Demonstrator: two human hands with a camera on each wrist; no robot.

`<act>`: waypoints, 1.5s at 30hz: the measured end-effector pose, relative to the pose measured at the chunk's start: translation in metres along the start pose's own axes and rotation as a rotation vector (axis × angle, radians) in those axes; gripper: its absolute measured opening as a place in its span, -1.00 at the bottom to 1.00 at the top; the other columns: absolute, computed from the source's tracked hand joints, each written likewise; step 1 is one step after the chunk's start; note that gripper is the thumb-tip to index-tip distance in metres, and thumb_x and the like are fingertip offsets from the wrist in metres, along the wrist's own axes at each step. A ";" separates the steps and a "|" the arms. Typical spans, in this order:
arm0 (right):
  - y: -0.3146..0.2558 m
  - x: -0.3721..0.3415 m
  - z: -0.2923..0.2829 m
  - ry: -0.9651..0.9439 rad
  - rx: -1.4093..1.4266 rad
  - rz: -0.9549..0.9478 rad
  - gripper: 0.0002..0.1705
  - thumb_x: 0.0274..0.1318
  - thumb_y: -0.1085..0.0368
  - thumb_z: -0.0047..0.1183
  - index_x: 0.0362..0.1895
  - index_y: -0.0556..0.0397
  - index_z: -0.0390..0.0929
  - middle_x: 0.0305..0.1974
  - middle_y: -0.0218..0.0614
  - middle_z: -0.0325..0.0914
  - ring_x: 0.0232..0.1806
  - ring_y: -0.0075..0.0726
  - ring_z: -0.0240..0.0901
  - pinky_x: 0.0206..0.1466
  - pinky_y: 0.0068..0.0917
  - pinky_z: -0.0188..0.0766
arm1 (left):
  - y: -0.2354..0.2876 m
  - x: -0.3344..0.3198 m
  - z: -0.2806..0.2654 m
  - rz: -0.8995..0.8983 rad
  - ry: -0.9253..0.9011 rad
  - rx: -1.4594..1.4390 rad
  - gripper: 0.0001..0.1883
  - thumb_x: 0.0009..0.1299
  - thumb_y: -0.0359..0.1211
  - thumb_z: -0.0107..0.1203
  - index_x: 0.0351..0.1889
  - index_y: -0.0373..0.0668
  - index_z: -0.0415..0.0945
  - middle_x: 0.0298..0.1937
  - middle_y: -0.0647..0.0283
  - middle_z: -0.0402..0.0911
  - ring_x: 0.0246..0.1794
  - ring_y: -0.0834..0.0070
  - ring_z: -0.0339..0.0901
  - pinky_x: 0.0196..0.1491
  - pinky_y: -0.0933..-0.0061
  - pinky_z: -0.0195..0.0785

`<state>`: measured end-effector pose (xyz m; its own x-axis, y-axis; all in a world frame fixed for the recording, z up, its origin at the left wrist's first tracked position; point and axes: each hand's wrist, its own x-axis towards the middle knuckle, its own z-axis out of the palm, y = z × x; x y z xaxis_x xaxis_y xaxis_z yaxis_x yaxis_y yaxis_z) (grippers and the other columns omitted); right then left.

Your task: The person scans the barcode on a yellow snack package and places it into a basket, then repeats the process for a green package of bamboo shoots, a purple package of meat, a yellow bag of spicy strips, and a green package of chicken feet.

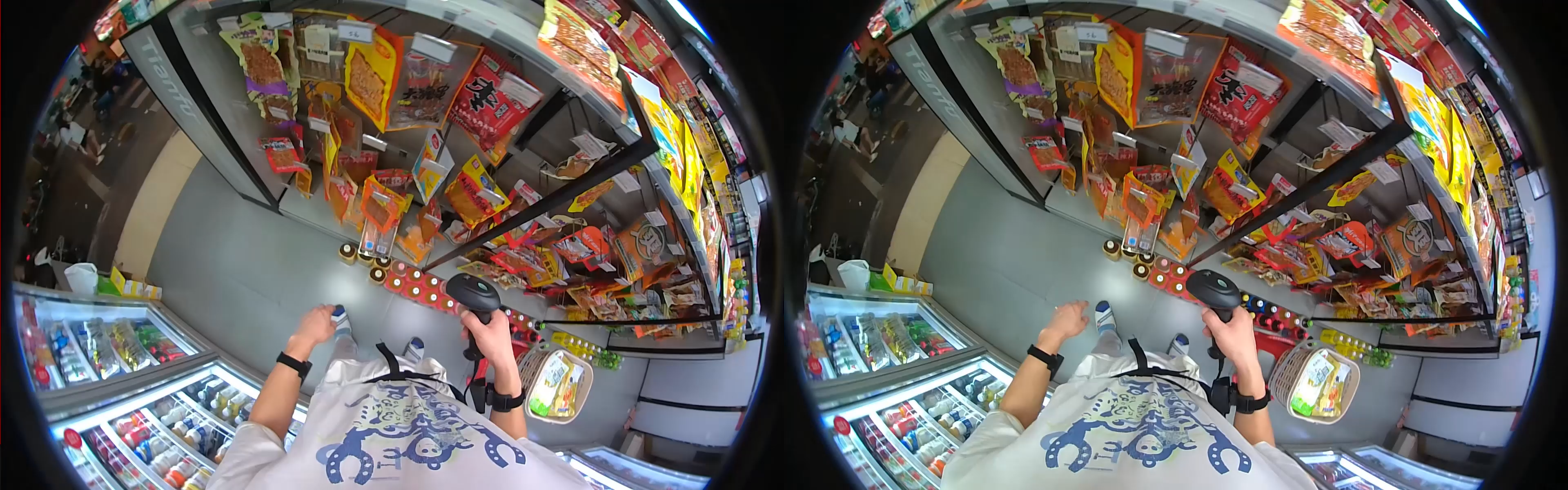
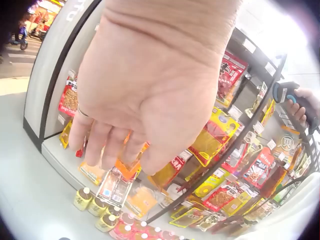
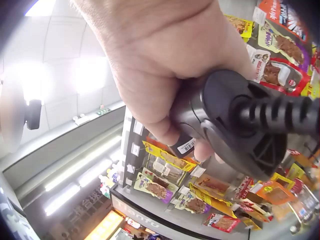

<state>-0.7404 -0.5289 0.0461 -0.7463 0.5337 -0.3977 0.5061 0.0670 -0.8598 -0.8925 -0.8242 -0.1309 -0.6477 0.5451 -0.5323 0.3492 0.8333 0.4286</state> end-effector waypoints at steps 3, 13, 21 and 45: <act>-0.017 0.001 0.025 -0.006 -0.079 0.015 -0.76 -0.03 0.25 0.11 -0.34 0.18 0.53 -0.60 -0.41 0.49 -0.59 -0.57 0.45 -0.47 -0.56 0.37 | -0.040 0.007 -0.012 -0.026 0.013 0.033 -0.54 0.21 -0.30 0.07 0.09 -0.20 0.40 0.04 0.01 0.50 0.06 0.09 0.43 0.11 0.19 0.30; -0.030 -0.022 0.085 0.077 -0.144 0.169 -0.73 -0.05 0.22 0.15 -0.35 0.21 0.55 -0.60 -0.36 0.53 -0.57 -0.53 0.51 -0.44 -0.54 0.40 | -0.089 0.031 -0.015 0.106 -0.189 0.065 -0.58 0.21 -0.32 0.05 0.04 -0.24 0.42 0.02 -0.01 0.49 0.07 0.09 0.42 0.11 0.16 0.30; -0.031 -0.003 0.094 0.062 -0.158 0.206 -0.70 -0.06 0.20 0.15 -0.37 0.22 0.55 -0.60 -0.33 0.54 -0.56 -0.52 0.52 -0.44 -0.52 0.40 | -0.060 0.058 -0.026 0.165 -0.169 0.089 -0.58 0.21 -0.32 0.04 0.04 -0.22 0.41 0.01 -0.01 0.50 0.05 0.09 0.43 0.09 0.16 0.30; -0.053 0.126 0.070 -0.132 0.052 -0.014 -0.74 -0.01 0.23 0.12 -0.31 0.18 0.55 -0.59 -0.42 0.49 -0.60 -0.55 0.46 -0.49 -0.56 0.36 | -0.040 0.085 -0.125 -0.084 0.086 0.046 -0.55 0.23 -0.27 0.03 0.11 -0.17 0.41 0.07 0.00 0.49 0.08 0.09 0.44 0.09 0.17 0.33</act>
<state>-0.8915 -0.5239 0.0192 -0.8053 0.4171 -0.4213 0.4749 0.0285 -0.8796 -1.0462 -0.8221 -0.1020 -0.7310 0.4650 -0.4993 0.3208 0.8801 0.3500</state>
